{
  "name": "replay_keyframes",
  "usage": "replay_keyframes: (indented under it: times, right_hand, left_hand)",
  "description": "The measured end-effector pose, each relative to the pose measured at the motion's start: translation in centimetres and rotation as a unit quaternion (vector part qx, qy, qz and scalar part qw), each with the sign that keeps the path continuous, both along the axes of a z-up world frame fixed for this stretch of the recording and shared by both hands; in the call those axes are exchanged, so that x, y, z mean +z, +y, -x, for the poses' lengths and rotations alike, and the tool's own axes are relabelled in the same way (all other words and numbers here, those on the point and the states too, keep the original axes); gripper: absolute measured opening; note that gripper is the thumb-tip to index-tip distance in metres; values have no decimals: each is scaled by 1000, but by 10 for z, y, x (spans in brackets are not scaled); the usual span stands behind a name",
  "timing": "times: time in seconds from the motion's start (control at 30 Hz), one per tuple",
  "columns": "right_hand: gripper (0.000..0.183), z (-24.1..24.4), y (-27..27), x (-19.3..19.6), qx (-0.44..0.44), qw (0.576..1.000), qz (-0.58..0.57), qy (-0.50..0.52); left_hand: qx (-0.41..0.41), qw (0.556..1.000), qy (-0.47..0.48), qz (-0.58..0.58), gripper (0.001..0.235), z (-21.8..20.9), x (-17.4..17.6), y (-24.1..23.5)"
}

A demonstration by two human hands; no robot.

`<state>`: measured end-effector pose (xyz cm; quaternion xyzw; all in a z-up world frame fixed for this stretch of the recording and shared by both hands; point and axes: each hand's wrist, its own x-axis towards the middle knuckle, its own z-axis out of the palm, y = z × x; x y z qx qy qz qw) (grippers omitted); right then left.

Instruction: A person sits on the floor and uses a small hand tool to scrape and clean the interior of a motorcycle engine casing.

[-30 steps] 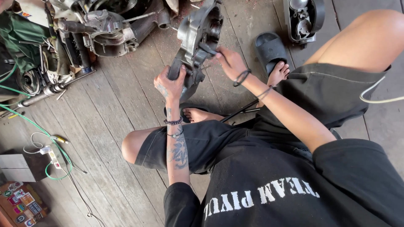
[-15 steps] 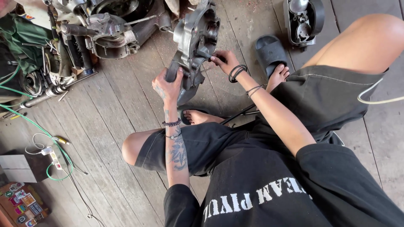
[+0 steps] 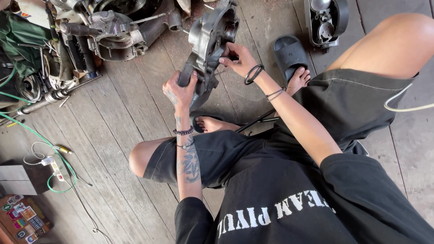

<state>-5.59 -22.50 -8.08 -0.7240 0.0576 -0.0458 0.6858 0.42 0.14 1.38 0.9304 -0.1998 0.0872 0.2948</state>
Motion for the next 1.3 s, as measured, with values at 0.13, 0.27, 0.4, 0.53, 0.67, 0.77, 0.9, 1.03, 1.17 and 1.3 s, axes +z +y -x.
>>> replay_keyframes:
  times: [0.13,0.27,0.4,0.53,0.67,0.77,0.9,1.03,1.17,1.3]
  right_hand:
    - [18,4,17,-27,-71,995,-63,-4]
    - [16,-3,46,-43,-158,965,-211,-15]
    - [27,0,51,-19,-92,974,-207,-20]
    - [19,-11,30,-20,-158,987,-14,-11]
    - [17,-22,18,-16,-156,985,52,-49]
    - [19,-21,-10,-39,-210,968,126,-46]
    - [15,-21,-30,-30,-275,953,115,-57]
    - [20,-14,-29,-16,-168,977,110,-72]
    - [9,-14,-19,-39,-246,967,-43,-46]
    - [9,-16,14,-26,-245,962,-114,-28]
  left_hand:
    - [-8,999,5,33,45,-2,-1,1]
    - [1,999,-10,31,45,-1,-1,-1]
    - [24,999,7,31,44,-1,-2,2]
    - [32,998,12,45,43,-4,-10,6]
    - [26,999,20,44,45,0,-1,3]
    - [27,999,7,39,44,0,0,1]
    - [22,999,-9,34,48,-2,-4,0]
    - [19,1000,3,25,46,1,-4,0]
    - [22,1000,-3,22,42,-1,-10,0]
    - [12,1000,2,23,43,2,-8,3]
